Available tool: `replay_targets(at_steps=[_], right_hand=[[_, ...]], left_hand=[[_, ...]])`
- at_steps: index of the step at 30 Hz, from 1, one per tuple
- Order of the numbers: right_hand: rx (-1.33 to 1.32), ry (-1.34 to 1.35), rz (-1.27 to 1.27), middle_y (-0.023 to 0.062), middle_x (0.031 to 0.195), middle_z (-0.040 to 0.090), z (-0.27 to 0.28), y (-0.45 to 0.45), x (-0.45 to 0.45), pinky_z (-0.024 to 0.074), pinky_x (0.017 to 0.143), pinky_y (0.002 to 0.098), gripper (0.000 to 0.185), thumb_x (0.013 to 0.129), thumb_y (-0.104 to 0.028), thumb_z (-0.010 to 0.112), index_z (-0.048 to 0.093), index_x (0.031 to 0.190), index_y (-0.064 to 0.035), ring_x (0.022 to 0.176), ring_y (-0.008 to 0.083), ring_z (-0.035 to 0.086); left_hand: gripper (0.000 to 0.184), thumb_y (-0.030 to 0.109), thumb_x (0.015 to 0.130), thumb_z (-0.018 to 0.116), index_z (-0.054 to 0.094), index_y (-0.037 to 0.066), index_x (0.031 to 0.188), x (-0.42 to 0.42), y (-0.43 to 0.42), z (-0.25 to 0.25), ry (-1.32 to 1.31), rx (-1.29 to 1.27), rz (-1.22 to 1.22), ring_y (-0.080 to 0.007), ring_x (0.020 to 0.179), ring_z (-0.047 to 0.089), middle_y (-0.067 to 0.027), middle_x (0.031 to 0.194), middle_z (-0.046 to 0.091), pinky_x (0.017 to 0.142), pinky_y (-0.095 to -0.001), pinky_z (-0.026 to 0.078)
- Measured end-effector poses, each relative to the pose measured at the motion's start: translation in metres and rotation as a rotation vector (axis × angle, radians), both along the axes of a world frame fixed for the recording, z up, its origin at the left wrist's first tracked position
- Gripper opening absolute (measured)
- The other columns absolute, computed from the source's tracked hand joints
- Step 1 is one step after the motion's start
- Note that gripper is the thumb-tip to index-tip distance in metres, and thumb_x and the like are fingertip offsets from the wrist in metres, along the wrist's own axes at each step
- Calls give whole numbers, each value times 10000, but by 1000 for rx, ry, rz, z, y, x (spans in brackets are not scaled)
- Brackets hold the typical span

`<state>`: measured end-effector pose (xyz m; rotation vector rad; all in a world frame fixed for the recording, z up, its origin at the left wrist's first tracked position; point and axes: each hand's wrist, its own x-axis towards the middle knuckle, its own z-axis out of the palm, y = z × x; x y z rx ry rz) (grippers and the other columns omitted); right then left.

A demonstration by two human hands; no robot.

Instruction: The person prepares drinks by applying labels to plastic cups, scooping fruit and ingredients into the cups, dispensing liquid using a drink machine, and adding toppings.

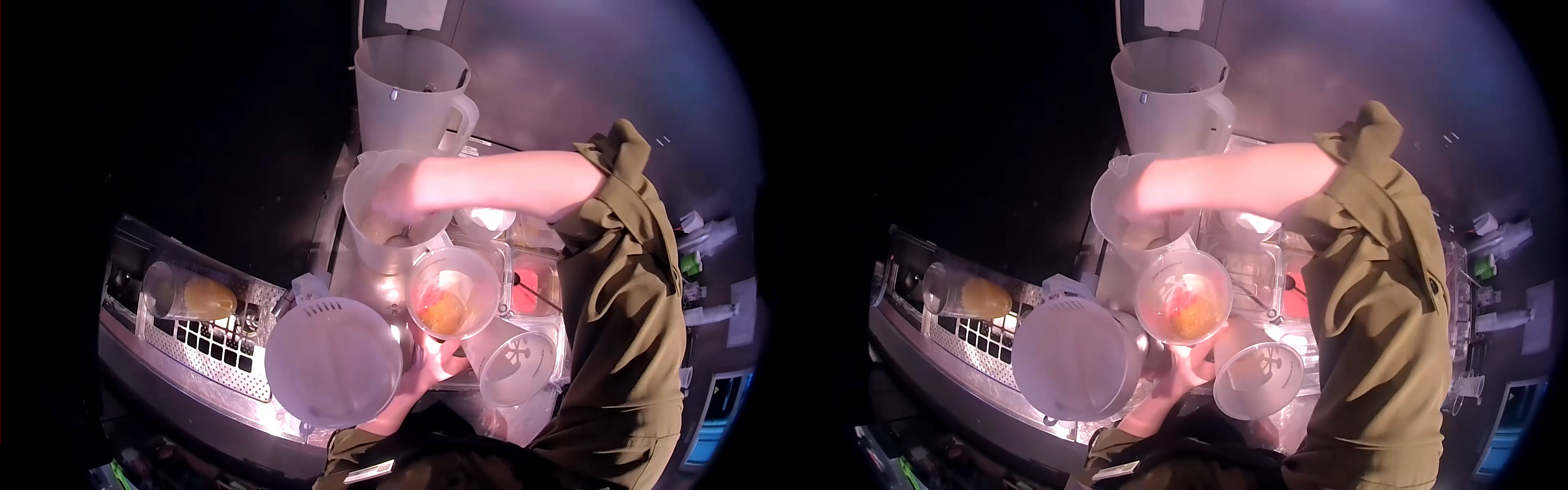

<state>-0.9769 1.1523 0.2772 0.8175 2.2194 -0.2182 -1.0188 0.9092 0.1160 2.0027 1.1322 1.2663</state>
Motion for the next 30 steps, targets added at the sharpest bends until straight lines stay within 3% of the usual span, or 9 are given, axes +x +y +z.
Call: replay_targets(at_steps=[1,3,4,6,9,13,22,26,30], right_hand=[[-53,-61,-134,137,770,623,14,7,0,507,534,312,149,720,-102,563,633,831,-32,653,217,619],[-75,-32,-345,97,678,605,36,23,10,478,440,300,318,688,-38,570,535,1000,12,544,182,591],[-98,65,-480,96,644,598,53,24,18,447,395,297,277,693,-53,562,528,957,21,488,157,559],[-21,-4,-435,52,643,595,85,23,23,445,502,263,127,669,-68,562,623,754,4,496,130,530],[-51,43,-449,69,542,535,106,19,32,358,359,251,110,663,-27,532,510,567,24,397,111,435],[-35,174,-617,37,507,484,114,14,47,302,353,246,133,664,-31,534,512,538,4,382,95,372],[-137,213,-692,12,466,436,129,14,75,253,328,231,168,645,-32,546,477,492,-21,363,75,335],[-53,306,-714,-5,451,414,193,-25,84,245,326,227,189,636,-69,549,453,476,-41,350,67,321],[277,346,-593,-8,461,437,248,-105,105,291,364,238,188,688,-128,533,492,527,-41,384,88,378]], left_hand=[[508,267,610,708,576,127,1080,1,0,0,-4,11,11,-320,1161,365,-178,1234,418,945,-474,292],[513,260,603,716,577,127,1079,2,0,2,-7,35,39,-330,1168,355,-186,1235,413,952,-477,282],[516,256,600,721,577,127,1078,3,0,2,-9,44,50,-334,1171,349,-190,1236,411,956,-478,277],[522,249,593,729,578,127,1077,3,-2,3,-15,60,73,-344,1178,339,-198,1236,406,964,-480,267],[531,239,583,742,579,127,1076,4,-4,5,-29,80,102,-358,1188,323,-210,1237,399,975,-484,252],[544,225,569,760,580,127,1074,6,-5,10,-45,104,144,-377,1201,302,-227,1239,390,990,-488,232],[672,214,532,790,515,78,1130,7,-2,32,-105,51,219,-357,1248,173,-217,1299,99,1007,-460,222],[730,209,515,804,486,55,1155,12,1,47,-134,36,257,-348,1269,115,-212,1326,-30,1015,-447,218],[789,204,499,817,457,33,1179,18,2,63,-121,4,277,-340,1290,58,-208,1353,-159,1023,-434,213]])
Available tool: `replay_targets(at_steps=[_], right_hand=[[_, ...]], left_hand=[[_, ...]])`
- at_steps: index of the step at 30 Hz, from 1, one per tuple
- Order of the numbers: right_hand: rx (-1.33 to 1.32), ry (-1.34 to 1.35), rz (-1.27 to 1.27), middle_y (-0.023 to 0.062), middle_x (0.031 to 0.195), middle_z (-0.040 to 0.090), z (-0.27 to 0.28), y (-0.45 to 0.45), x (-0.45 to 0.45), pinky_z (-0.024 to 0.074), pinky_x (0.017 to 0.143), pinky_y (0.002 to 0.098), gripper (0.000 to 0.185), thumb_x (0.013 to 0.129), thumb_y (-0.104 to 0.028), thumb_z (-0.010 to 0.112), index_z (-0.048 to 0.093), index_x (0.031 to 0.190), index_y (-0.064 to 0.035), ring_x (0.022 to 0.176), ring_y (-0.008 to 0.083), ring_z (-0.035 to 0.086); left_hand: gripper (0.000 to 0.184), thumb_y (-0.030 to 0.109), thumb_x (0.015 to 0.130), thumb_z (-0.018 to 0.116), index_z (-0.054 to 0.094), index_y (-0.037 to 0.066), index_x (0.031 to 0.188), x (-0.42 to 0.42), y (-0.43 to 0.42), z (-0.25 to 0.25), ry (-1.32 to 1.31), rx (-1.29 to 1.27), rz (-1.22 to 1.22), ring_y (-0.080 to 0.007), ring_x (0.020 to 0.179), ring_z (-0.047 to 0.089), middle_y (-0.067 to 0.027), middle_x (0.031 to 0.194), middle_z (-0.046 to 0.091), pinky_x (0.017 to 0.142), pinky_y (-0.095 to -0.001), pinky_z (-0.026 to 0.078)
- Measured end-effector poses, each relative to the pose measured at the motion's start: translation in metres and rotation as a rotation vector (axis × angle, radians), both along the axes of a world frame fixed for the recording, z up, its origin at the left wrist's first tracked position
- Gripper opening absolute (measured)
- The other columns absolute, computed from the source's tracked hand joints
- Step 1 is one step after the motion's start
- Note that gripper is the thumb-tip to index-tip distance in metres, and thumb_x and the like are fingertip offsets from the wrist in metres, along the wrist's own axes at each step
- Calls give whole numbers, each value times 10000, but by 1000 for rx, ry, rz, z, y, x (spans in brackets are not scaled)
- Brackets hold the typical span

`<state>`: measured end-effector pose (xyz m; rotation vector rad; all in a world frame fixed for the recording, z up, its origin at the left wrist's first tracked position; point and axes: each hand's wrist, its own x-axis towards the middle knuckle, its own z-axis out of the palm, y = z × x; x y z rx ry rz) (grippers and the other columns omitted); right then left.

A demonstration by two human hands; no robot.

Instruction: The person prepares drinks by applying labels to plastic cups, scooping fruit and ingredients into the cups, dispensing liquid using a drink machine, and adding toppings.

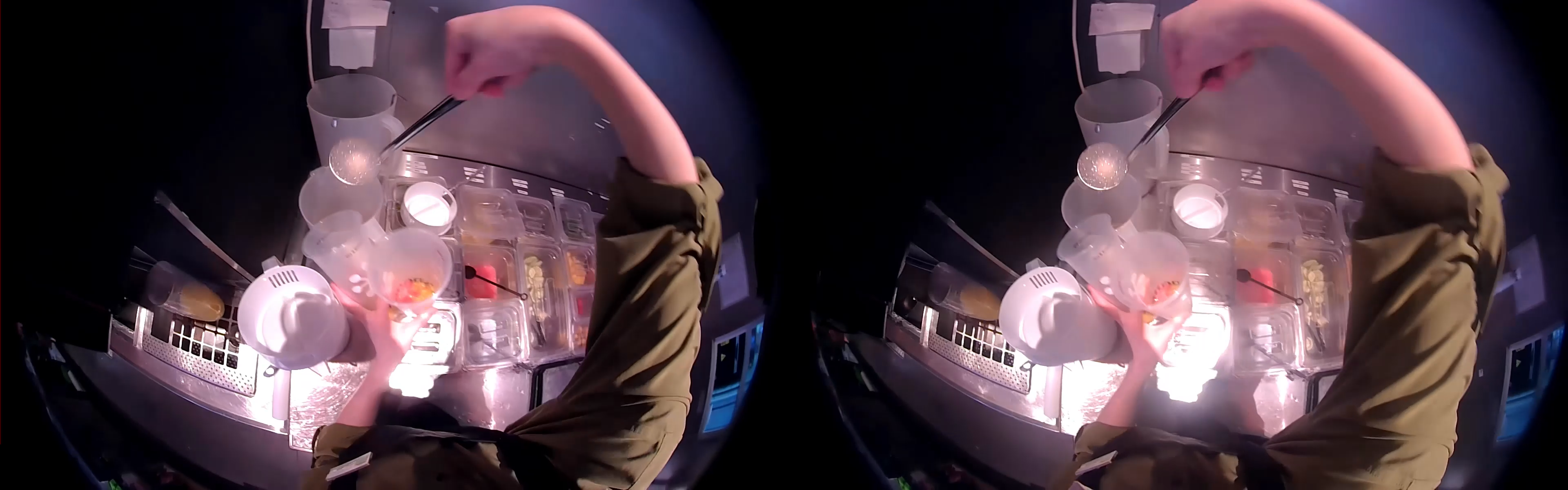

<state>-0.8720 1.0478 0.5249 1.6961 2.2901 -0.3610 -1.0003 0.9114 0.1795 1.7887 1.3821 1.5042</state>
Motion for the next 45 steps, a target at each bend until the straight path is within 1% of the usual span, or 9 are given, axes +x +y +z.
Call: replay_targets(at_steps=[4,7,12,18,23,33,36,40,45], right_hand=[[364,46,405,86,605,558,-12,-85,58,426,479,346,92,697,-57,572,541,767,-5,509,215,557],[755,-273,562,61,651,518,-88,-162,78,373,384,288,231,623,-17,567,504,840,29,468,143,461],[1124,-234,606,87,730,575,-135,-192,100,340,398,185,188,672,-20,607,542,839,36,482,85,444],[874,133,437,68,648,547,-156,-198,123,401,409,245,106,723,-1,585,526,809,18,434,131,489],[645,546,208,155,560,506,-117,-139,100,420,458,369,67,720,-1,545,485,749,6,487,322,520],[382,-235,526,109,831,609,-205,53,-34,467,705,394,145,637,-147,611,620,740,-46,834,277,578],[434,-235,644,83,851,597,-217,47,-38,457,709,366,132,642,-158,612,612,729,-59,839,254,567],[1083,461,789,70,732,505,-219,-10,36,417,615,366,161,678,-132,583,520,818,-83,708,254,523],[201,103,354,105,834,525,-384,-184,183,492,619,373,248,622,-170,606,517,813,-39,749,287,567]], left_hand=[[828,217,497,829,438,52,1209,14,3,20,-307,-118,-18,-435,1272,66,-302,1336,-172,1007,-427,254],[769,208,491,829,484,24,1153,14,4,13,-210,-43,-19,-440,1273,61,-302,1343,-149,999,-460,246],[716,248,472,830,538,-1,1076,20,8,3,-209,92,16,-457,1272,40,-304,1349,-113,1014,-467,201],[728,280,490,826,536,10,1100,18,10,10,-158,93,2,-450,1275,36,-286,1354,-127,1016,-471,192],[744,280,501,823,532,22,1136,24,11,-12,-368,78,-89,-430,1273,89,-275,1356,-116,1026,-463,169],[698,253,523,798,540,38,1134,21,-83,-73,-316,-168,-438,-426,1271,97,-275,1354,-102,1024,-473,158],[683,245,529,790,542,41,1132,12,-114,-92,-225,-257,-513,-426,1270,97,-275,1354,-99,1023,-475,157],[664,235,537,780,545,46,1129,-3,-129,-106,-127,-300,-448,-426,1269,96,-276,1353,-96,1022,-478,155],[641,221,548,767,549,53,1126,-8,-137,-110,-32,-293,-301,-427,1268,96,-276,1352,-93,1020,-481,153]])
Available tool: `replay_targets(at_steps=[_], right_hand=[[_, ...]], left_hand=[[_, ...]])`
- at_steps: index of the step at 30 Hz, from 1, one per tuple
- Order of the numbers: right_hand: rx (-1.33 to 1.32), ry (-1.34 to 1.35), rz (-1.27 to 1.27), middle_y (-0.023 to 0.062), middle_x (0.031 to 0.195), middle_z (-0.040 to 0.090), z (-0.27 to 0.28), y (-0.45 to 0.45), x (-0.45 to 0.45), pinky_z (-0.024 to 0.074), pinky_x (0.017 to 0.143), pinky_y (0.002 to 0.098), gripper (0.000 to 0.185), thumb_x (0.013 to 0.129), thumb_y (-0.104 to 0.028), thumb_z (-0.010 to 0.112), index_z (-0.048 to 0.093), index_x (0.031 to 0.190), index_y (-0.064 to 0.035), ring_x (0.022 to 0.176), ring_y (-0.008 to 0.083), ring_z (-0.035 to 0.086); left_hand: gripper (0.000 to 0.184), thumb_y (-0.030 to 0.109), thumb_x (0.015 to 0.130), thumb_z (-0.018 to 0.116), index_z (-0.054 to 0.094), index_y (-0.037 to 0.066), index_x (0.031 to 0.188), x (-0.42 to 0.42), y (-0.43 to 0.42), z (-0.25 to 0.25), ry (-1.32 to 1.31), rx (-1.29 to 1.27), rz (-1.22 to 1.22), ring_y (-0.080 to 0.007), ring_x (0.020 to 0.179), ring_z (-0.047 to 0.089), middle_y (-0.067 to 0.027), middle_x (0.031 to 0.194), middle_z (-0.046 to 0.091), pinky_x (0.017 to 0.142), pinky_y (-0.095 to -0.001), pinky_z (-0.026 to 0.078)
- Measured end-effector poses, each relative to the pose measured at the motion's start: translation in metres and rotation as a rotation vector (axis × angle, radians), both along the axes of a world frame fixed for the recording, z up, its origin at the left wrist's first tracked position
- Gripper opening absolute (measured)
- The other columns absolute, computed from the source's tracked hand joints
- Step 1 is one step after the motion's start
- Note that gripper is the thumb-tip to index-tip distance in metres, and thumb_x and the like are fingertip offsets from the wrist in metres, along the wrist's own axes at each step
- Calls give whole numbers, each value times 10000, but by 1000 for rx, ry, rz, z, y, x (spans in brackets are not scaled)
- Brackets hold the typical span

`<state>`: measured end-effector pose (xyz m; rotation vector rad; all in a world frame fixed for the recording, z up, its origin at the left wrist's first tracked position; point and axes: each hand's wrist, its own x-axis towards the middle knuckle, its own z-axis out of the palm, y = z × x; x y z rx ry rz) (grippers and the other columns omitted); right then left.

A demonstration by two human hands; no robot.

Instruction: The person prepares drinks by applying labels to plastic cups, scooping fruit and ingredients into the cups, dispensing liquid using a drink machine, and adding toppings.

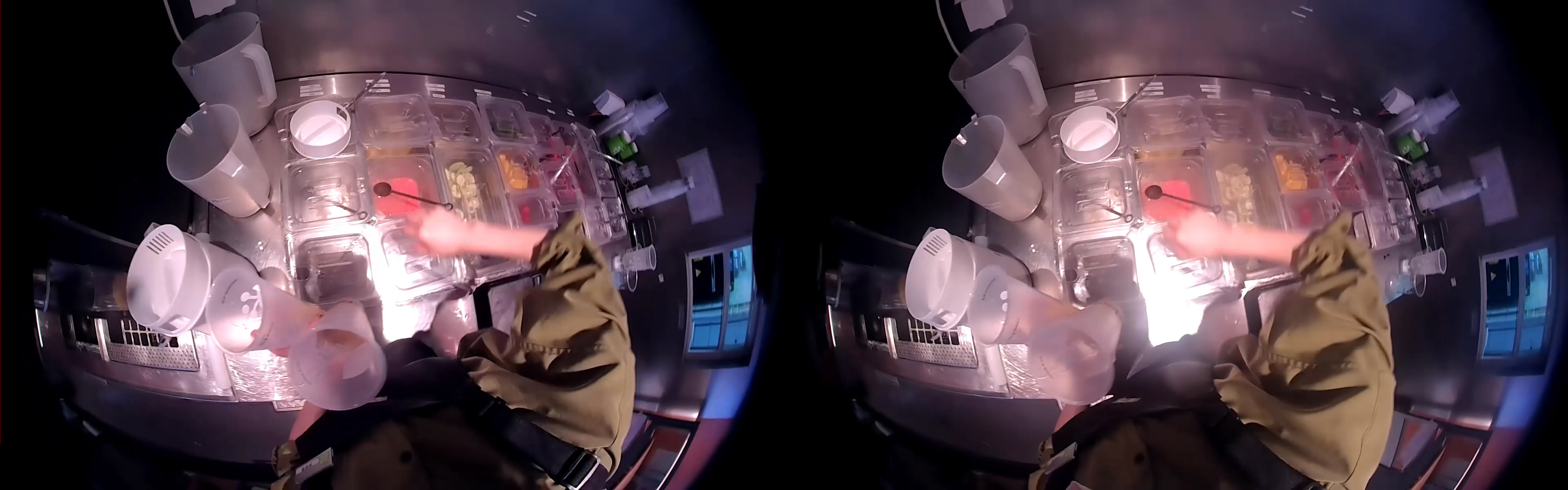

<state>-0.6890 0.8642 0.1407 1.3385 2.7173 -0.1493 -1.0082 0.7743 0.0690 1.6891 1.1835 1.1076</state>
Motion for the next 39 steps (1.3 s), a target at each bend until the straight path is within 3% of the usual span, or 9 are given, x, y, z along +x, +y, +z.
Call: replay_targets(at_steps=[1,3,5,16,19,21,26,32,39], right_hand=[[-3,177,3,132,697,516,-9,-23,1,469,581,388,146,632,-133,536,512,716,-15,682,270,566],[37,93,-44,109,808,525,-47,-41,8,475,651,361,196,627,-123,547,511,797,-31,794,282,553],[64,126,26,120,780,536,-64,-41,19,469,594,368,137,642,-110,526,522,748,-23,742,262,563],[220,76,-100,128,827,550,-44,101,84,470,672,384,275,660,-121,600,549,910,-20,780,303,556],[499,472,-133,120,807,543,-27,63,67,454,692,386,240,690,-121,587,538,909,-39,787,312,540],[230,648,31,113,807,542,-25,17,42,441,672,370,208,711,-127,570,549,911,-70,758,293,534],[-489,1055,172,145,1232,430,-33,-128,-56,386,910,379,659,699,-355,653,392,1232,-69,1124,295,440],[-610,973,-79,149,1143,496,-29,-137,-100,409,860,366,705,638,-342,705,410,1219,-73,1042,274,499],[-502,810,-265,131,1117,532,-12,-141,-94,431,839,330,652,660,-356,696,440,1197,-91,994,258,541]], left_hand=[[636,218,550,765,550,54,1125,4,-3,-1,15,5,29,-427,1268,96,-277,1352,-92,1020,-482,153],[627,213,554,760,551,57,1124,10,-10,-1,60,8,85,-427,1267,96,-277,1352,-90,1019,-483,152],[617,208,558,755,553,59,1123,18,-21,-1,102,9,133,-427,1267,95,-277,1351,-89,1019,-485,151],[569,178,581,727,561,73,1115,58,-87,0,245,-18,296,-427,1264,94,-279,1349,-80,1015,-493,147],[556,170,588,719,563,77,1113,63,-99,-1,266,-17,292,-427,1264,94,-279,1349,-78,1014,-495,145],[548,164,592,714,565,80,1112,65,-105,-4,278,-8,288,-428,1263,94,-279,1348,-77,1013,-497,144],[527,151,602,701,568,86,1108,66,-116,-13,295,26,223,-428,1262,94,-280,1347,-73,1012,-500,142],[504,135,615,686,573,94,1104,49,-106,-41,334,220,186,-428,1261,93,-281,1346,-68,1010,-504,140],[455,70,648,628,570,106,1098,-15,-90,-80,290,283,464,-441,1254,100,-293,1336,-31,1015,-495,143]])
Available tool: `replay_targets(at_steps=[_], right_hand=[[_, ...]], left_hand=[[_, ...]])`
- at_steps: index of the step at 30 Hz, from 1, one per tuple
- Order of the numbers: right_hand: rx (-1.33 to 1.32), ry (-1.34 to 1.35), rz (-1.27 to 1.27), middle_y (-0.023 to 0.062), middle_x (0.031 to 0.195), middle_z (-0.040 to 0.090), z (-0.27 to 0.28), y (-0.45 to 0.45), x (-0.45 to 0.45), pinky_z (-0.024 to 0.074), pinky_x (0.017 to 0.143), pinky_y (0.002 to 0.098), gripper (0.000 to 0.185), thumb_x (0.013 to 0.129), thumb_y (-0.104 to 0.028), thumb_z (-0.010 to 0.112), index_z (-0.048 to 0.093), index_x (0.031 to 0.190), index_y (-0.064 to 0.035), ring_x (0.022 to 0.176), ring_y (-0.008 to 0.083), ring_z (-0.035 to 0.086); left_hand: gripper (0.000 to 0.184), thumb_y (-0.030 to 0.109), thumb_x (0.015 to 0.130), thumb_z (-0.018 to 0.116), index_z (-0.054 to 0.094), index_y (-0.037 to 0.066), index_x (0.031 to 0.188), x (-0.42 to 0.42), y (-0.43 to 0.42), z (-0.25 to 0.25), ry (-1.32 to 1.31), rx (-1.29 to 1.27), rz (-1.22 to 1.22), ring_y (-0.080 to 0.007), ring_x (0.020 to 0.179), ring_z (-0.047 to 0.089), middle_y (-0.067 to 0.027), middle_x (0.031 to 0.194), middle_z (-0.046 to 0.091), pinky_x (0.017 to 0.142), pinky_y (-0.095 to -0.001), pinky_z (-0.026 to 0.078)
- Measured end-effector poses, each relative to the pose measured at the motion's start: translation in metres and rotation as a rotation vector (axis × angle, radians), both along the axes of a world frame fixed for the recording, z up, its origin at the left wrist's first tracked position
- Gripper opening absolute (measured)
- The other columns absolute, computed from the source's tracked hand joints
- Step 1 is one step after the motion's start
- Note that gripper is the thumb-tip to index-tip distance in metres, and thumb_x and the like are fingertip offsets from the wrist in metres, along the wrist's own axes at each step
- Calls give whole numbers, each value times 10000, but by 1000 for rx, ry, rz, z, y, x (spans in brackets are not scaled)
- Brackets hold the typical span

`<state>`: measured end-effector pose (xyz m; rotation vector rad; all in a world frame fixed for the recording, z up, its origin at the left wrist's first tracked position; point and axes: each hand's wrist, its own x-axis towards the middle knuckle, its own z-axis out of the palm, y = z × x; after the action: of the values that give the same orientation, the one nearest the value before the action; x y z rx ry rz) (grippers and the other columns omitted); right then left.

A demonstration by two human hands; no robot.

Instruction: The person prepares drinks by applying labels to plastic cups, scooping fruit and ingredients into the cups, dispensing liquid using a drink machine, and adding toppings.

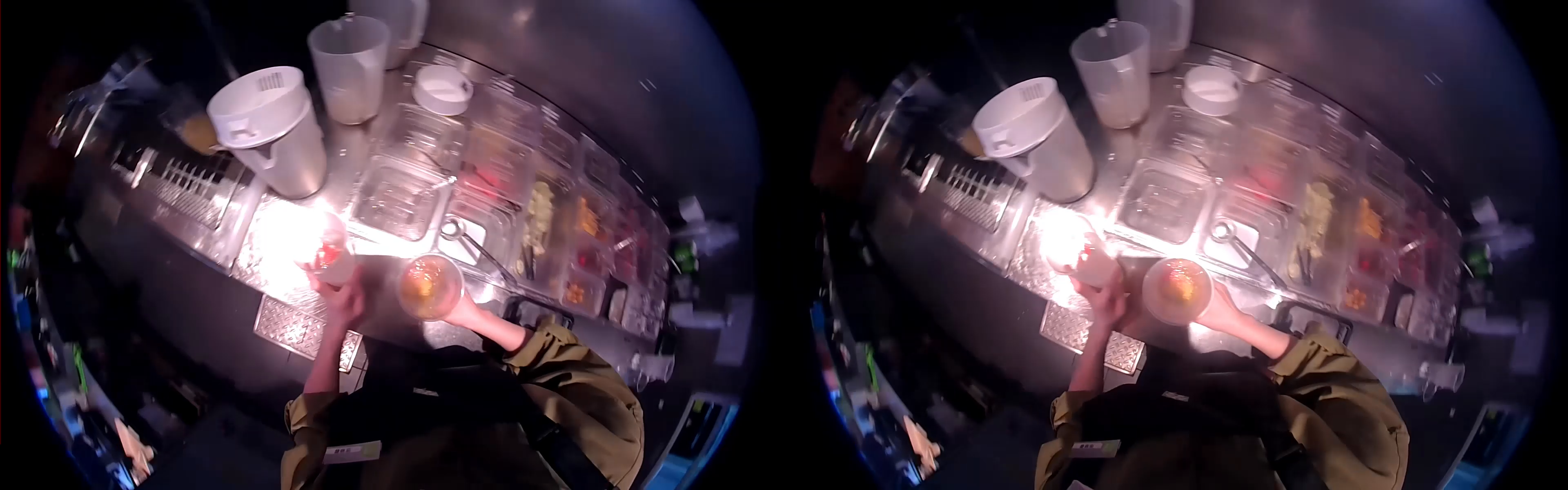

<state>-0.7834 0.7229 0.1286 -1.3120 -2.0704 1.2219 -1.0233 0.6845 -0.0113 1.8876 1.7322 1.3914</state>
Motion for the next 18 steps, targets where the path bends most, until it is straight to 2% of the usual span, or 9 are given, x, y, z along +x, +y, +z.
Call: replay_targets(at_steps=[3,4,7,8,9,10,13,16,18], right_hand=[[120,111,-62,161,1150,504,-36,-9,5,399,885,374,584,696,-273,638,428,1196,-55,1058,308,493],[234,43,-47,169,1135,505,-29,-6,9,393,891,375,558,697,-240,621,432,1184,-42,1054,320,488],[506,-218,-36,189,1074,516,-11,12,52,386,888,379,471,692,-152,578,465,1123,-1,1023,346,487],[298,-229,-287,155,1039,512,-12,22,72,415,831,356,387,691,-126,608,506,1052,-28,975,298,505],[538,-313,-395,137,929,521,-34,42,96,434,732,370,257,711,-113,604,522,936,-19,877,299,519],[655,-515,-442,127,901,506,-35,60,103,432,688,389,216,718,-117,613,525,893,-25,835,293,512],[684,-894,-399,131,888,494,-70,98,128,455,680,376,308,659,-147,668,498,887,-29,822,272,521],[712,-1125,-403,132,868,505,-93,122,139,472,692,353,367,600,-139,688,475,876,-21,823,273,533],[658,-947,-275,130,799,530,-81,130,155,471,662,374,299,613,-84,630,481,865,-23,786,297,546]], left_hand=[[428,-6,682,561,561,114,1093,14,11,-2,-309,-133,-48,-460,1245,111,-311,1323,18,1025,-475,151],[449,-26,704,545,512,94,1136,15,15,39,168,-1,-50,-435,1250,126,-279,1335,77,1010,-465,190],[384,5,717,569,526,74,1092,13,11,22,-79,23,-85,-429,1255,135,-297,1308,165,1012,-450,199],[370,10,713,573,533,69,1076,14,10,18,-247,-31,-54,-431,1253,139,-301,1302,179,1010,-456,203],[355,15,709,577,540,63,1059,14,7,14,-413,-87,-25,-432,1252,144,-305,1296,192,1007,-463,207],[305,21,705,580,556,57,1006,15,7,28,-130,-32,19,-435,1247,166,-303,1301,199,1000,-473,218],[210,36,698,587,581,56,907,6,3,27,158,53,-4,-433,1241,213,-279,1322,213,992,-472,237],[153,-24,708,529,596,37,831,4,-11,49,61,60,102,-409,1260,213,-244,1357,196,1006,-432,223],[184,-50,719,492,627,28,816,9,-23,63,-181,0,257,-397,1286,152,-278,1365,148,1025,-420,184]])
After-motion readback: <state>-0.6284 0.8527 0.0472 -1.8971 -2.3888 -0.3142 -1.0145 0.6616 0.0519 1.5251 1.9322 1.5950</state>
